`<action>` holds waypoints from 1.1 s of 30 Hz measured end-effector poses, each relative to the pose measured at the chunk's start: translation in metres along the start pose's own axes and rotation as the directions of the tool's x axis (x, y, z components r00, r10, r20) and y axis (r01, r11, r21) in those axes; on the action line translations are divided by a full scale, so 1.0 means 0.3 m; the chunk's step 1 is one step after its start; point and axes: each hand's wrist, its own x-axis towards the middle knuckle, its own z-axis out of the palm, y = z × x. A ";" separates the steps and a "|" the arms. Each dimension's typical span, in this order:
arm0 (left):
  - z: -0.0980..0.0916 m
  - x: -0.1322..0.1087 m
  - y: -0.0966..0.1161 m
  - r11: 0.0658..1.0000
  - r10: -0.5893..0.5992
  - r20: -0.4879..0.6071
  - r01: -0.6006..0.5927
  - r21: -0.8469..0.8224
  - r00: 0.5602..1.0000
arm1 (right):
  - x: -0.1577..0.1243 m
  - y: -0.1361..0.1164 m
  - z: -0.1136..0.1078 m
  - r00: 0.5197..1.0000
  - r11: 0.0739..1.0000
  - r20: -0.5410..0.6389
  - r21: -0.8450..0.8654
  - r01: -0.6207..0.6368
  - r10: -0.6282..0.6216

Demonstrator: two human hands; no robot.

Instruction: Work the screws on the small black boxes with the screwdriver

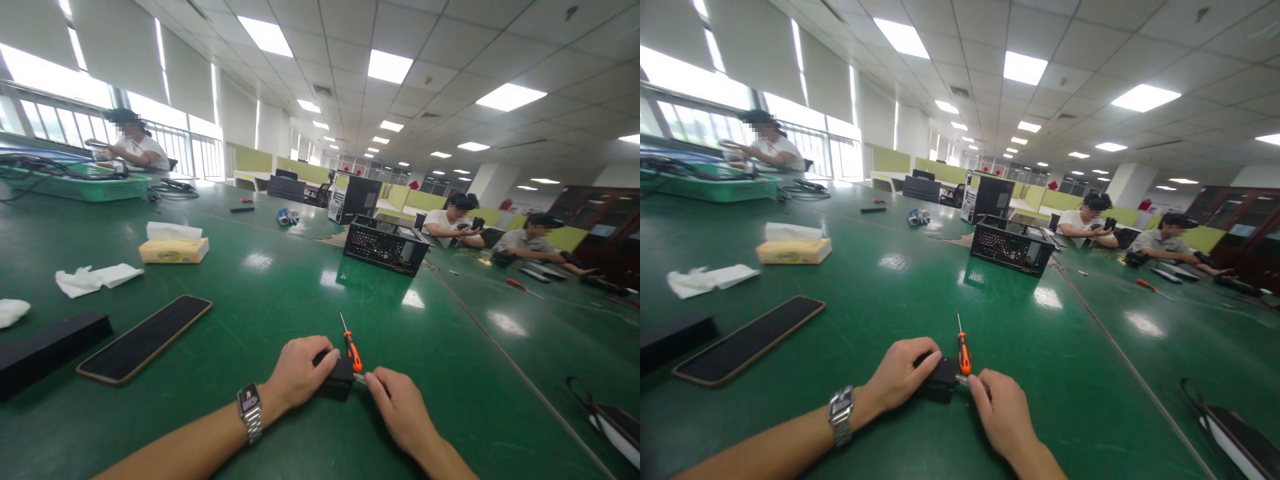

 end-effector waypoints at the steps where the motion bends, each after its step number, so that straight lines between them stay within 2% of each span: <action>1: 0.000 -0.001 0.000 1.000 0.001 0.001 -0.001 0.000 1.000 | -0.001 0.001 0.003 1.000 0.998 0.004 -0.063 -0.003 0.004; 5: -0.001 -0.002 -0.001 1.000 0.016 0.000 -0.016 0.011 1.000 | -0.012 -0.012 0.001 0.998 0.974 0.029 -0.222 -0.049 0.056; 11: 0.000 -0.003 -0.002 1.000 0.017 -0.015 -0.016 0.023 1.000 | -0.024 -0.036 -0.001 0.994 0.952 0.039 -0.295 -0.085 0.101; 16: 0.001 -0.005 -0.006 1.000 0.009 -0.017 -0.009 0.019 1.000 | -0.036 -0.030 0.008 0.994 0.955 0.020 -0.283 -0.093 0.103; 21: 0.003 -0.005 -0.005 0.998 0.009 0.004 -0.009 0.060 1.000 | -0.004 -0.035 -0.063 0.994 0.987 0.062 -0.141 -0.081 0.091; 23: 0.003 -0.004 0.000 0.997 0.018 0.026 -0.020 0.074 0.999 | 0.011 -0.051 -0.081 0.992 0.983 0.054 -0.152 -0.106 0.115; 25: 0.004 -0.004 0.005 0.997 0.022 0.039 -0.025 0.078 0.999 | 0.011 -0.071 -0.066 0.993 0.974 0.038 -0.203 -0.105 0.115; 29: 0.009 -0.004 0.009 0.998 -0.004 0.010 0.004 0.057 1.000 | -0.022 -0.086 0.009 0.993 0.967 0.032 -0.234 -0.101 0.112; 33: 0.014 -0.003 0.009 0.998 -0.051 -0.005 0.052 0.044 0.999 | -0.042 -0.068 0.015 0.990 0.984 0.075 -0.138 -0.110 0.121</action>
